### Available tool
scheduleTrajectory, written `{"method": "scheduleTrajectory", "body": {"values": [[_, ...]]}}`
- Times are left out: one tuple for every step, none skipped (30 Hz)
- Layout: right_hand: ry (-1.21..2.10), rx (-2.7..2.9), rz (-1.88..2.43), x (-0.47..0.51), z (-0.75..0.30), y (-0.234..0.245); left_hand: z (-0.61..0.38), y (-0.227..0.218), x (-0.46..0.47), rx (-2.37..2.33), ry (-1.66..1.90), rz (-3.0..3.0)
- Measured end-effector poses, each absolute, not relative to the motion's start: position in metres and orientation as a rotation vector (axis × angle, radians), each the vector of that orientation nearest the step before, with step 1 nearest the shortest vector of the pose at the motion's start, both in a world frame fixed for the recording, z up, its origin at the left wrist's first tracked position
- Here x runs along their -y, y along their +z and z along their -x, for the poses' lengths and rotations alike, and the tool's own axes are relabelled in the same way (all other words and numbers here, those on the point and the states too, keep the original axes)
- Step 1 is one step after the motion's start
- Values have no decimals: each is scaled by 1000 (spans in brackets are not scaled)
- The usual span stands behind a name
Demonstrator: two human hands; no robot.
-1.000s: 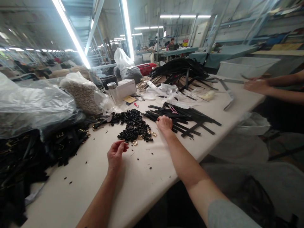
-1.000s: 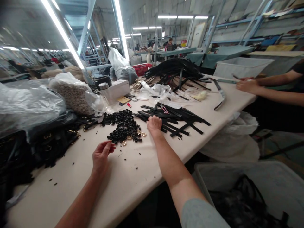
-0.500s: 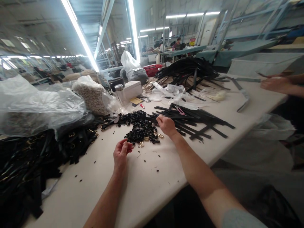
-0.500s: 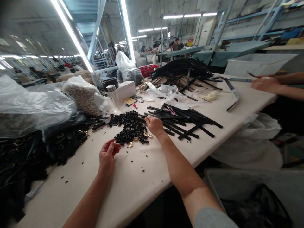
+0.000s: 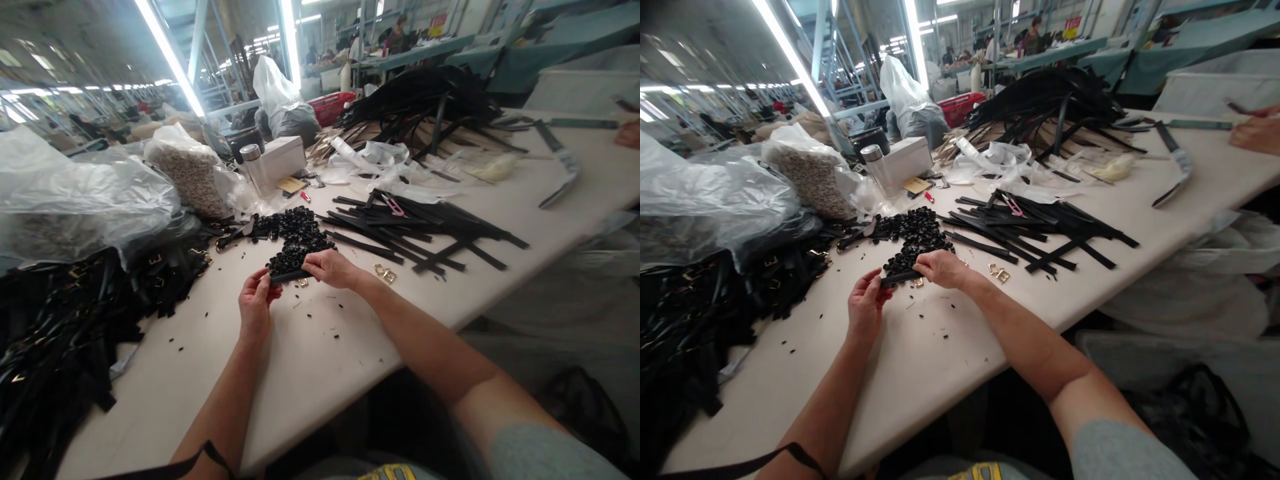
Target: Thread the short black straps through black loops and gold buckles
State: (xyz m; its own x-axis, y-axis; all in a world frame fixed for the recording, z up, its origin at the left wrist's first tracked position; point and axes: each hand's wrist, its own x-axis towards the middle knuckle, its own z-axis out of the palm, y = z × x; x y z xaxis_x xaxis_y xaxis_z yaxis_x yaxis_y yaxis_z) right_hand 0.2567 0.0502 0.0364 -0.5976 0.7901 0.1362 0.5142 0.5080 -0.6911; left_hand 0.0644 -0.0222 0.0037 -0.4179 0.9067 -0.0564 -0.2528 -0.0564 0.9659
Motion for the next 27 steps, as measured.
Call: {"method": "scheduleTrajectory", "body": {"values": [[840,2315,1061,-49,-256,37,-64,3,22,-1315,1627,-772],[827,2310,1043,-47,-256,36,-64,3,23,-1321,1623,-774],[809,2307,1016,-45,-255,36,-64,3,22,-1326,1621,-775],[783,2310,982,-43,-254,35,-64,3,22,-1329,1617,-774],[748,2324,949,-42,-253,34,-64,3,22,-1328,1613,-768],[704,2349,927,-40,-252,33,-65,4,22,-1325,1611,-759],[654,2379,920,-39,-250,32,-65,4,22,-1315,1609,-746],[610,2411,926,-38,-249,32,-66,5,22,-1300,1611,-734],[574,2437,942,-37,-249,32,-66,5,23,-1279,1617,-730],[552,2459,955,-36,-248,33,-66,6,24,-1258,1624,-741],[549,2482,962,-36,-248,34,-67,6,25,-1243,1629,-771],[573,2506,957,-36,-249,35,-66,6,26,-1239,1632,-818],[629,2533,942,-36,-250,37,-66,6,27,-1249,1635,-877],[714,2560,922,-37,-251,39,-66,6,28,-1276,1631,-941],[816,2584,901,-37,-252,41,-65,5,29,-1314,1616,-1003],[925,2597,883,-38,-252,42,-64,5,29,-1359,1596,-1054],[1037,2600,861,-38,-253,42,-63,4,30,-1400,1570,-1088],[1141,2592,830,-38,-254,43,-63,4,30,-1431,1540,-1100],[1228,2575,797,-37,-254,43,-62,3,30,-1447,1510,-1085],[1293,2552,767,-37,-254,42,-61,3,30,-1449,1487,-1050],[1343,2527,741,-36,-254,42,-61,3,30,-1442,1472,-1000],[1378,2505,726,-35,-253,41,-60,4,29,-1433,1461,-943],[1400,2490,726,-34,-253,41,-60,4,29,-1425,1449,-888],[1411,2480,739,-34,-252,41,-59,5,28,-1423,1439,-838],[1420,2473,756,-33,-252,40,-59,6,27,-1426,1430,-794],[1426,2460,776,-33,-252,40,-59,6,26,-1430,1422,-756],[1431,2445,799,-33,-252,40,-59,7,26,-1434,1417,-725]]}}
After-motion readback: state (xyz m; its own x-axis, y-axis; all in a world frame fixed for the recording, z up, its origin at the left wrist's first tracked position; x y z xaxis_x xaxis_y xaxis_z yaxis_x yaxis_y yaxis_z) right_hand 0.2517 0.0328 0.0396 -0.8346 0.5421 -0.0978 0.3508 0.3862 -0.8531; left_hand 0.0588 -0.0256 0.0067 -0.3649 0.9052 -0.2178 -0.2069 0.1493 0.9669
